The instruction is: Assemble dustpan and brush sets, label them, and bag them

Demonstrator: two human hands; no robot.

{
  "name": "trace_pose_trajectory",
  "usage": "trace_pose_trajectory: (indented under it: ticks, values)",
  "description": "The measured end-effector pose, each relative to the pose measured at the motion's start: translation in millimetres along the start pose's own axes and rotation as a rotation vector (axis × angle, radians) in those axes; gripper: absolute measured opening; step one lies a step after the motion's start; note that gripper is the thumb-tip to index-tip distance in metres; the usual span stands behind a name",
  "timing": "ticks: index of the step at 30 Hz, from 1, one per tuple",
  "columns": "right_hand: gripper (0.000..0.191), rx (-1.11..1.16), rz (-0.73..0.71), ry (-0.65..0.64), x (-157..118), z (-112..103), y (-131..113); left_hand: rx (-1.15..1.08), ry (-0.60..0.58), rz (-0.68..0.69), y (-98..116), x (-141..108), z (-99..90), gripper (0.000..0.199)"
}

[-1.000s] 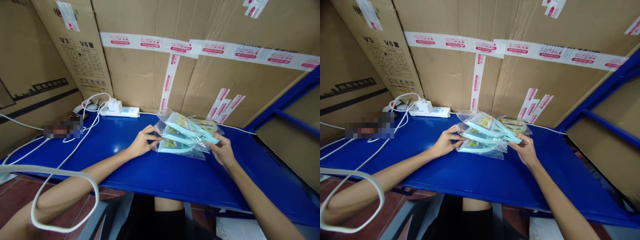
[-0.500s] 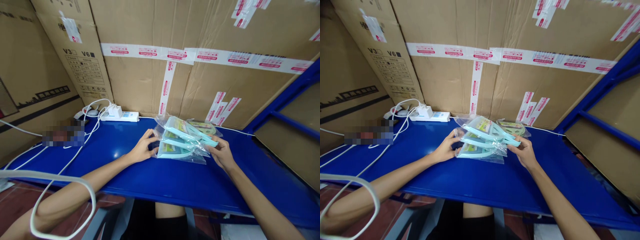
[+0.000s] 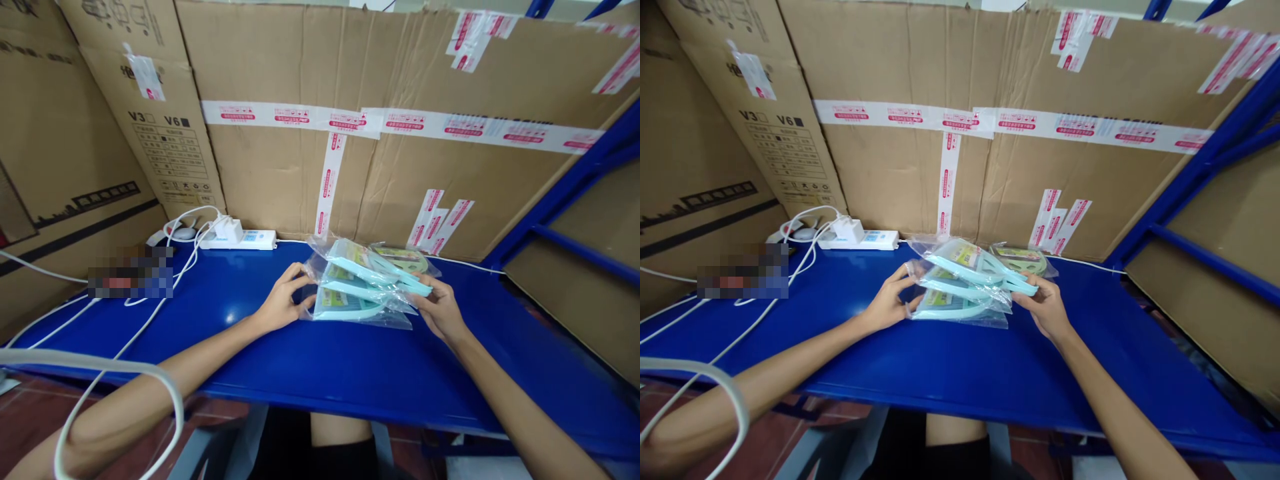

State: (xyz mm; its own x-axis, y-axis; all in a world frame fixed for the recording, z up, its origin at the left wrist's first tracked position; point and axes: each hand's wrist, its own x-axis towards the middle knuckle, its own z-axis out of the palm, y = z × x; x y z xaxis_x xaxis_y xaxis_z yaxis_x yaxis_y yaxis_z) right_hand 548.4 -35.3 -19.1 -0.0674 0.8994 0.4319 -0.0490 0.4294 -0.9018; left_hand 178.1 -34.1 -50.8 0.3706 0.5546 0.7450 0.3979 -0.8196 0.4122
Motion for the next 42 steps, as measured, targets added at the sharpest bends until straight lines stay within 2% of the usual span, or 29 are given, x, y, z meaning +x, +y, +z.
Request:
trace_pose_trajectory:
  ticks: [5,8,13,15,17,21,26,32,39,42]
  values:
    - [0.053,-0.008,-0.005,-0.014,-1.0,3.6,-2.4,-0.028,-0.055,0.032,3.5,2.0,0.3,0.033]
    - [0.053,-0.021,-0.007,-0.017,-0.8,4.4,-2.8,-0.029,-0.069,0.060,3.6,2.1,0.9,0.028]
    - [0.053,-0.033,0.011,-0.021,0.4,2.5,-5.0,0.048,0.090,0.098,3.7,1.6,-1.2,0.012]
    - [0.053,-0.034,0.023,-0.033,0.5,1.7,-7.5,0.100,0.146,0.137,6.0,1.9,-3.1,0.013]
    - [0.052,-0.031,0.022,-0.039,0.4,1.4,-10.2,0.102,0.149,0.191,8.8,2.3,-4.4,0.016]
    - [0.053,-0.044,0.005,-0.051,0.3,0.6,-12.1,0.060,0.103,0.242,11.7,2.8,-4.3,0.016]
    - [0.056,-0.066,0.008,-0.065,0.6,-2.8,-7.2,0.167,0.027,0.263,7.6,1.8,-3.6,0.008]
    - [0.054,-0.077,-0.008,-0.123,0.5,-5.1,-5.6,0.148,-0.085,0.189,2.8,-1.8,-3.5,0.007]
    - [0.053,-0.085,0.006,-0.161,-0.8,-5.2,-5.8,0.100,-0.230,0.156,5.5,-2.5,-5.6,0.024]
    - [0.053,-0.087,0.011,-0.160,-0.8,-4.7,-5.8,0.080,-0.247,0.158,6.8,-2.5,-6.0,0.029]
